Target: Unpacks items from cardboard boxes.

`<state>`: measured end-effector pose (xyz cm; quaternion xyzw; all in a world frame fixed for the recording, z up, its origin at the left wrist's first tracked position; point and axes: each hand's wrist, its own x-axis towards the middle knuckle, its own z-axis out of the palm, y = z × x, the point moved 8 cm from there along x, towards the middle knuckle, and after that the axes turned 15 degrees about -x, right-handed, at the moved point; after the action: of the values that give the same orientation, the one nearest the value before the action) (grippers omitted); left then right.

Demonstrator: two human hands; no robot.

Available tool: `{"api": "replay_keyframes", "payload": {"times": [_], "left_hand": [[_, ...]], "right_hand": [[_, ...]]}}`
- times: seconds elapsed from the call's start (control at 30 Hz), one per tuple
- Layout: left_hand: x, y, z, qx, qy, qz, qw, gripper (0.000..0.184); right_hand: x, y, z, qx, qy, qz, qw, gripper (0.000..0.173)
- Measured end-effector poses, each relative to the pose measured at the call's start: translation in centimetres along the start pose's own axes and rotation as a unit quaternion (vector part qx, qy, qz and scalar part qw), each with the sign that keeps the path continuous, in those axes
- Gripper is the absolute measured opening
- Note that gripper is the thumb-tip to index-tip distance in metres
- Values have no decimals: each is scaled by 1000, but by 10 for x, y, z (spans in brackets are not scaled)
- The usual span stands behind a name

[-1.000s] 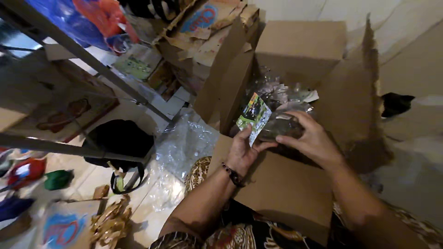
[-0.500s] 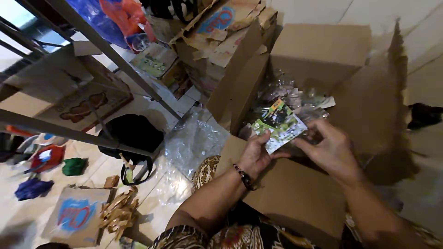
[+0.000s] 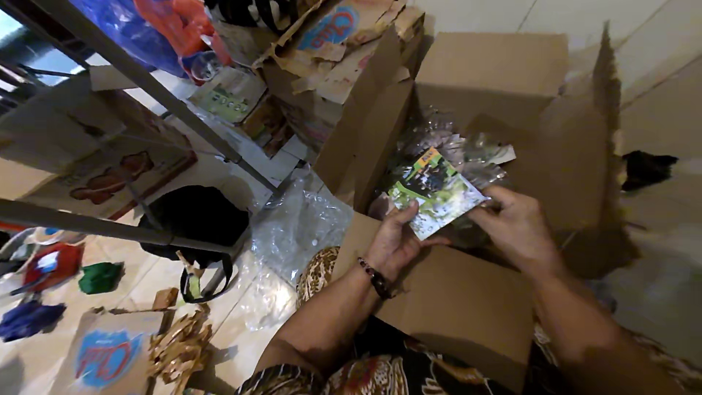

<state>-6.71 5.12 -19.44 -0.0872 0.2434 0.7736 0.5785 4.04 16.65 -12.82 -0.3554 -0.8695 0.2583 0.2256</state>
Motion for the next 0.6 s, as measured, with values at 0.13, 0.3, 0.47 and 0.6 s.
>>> {"api": "replay_keyframes", "payload": {"times": [0.13, 0.3, 0.47, 0.6], "left_hand": [[-1, 4, 3, -27, -36, 4, 999, 25], [-1, 9, -1, -52, -7, 25, 998, 29], [-4, 16, 0, -31, -3, 51, 998, 30], [-11, 23, 5, 80, 71, 93, 990, 24]], "right_hand": [[3, 12, -8, 87, 14, 49, 995, 21], [6, 34, -27, 148, 88, 104, 980, 21], [8, 55, -57, 196, 188, 153, 950, 21], [5, 78, -74, 284, 213, 184, 917, 21]]}}
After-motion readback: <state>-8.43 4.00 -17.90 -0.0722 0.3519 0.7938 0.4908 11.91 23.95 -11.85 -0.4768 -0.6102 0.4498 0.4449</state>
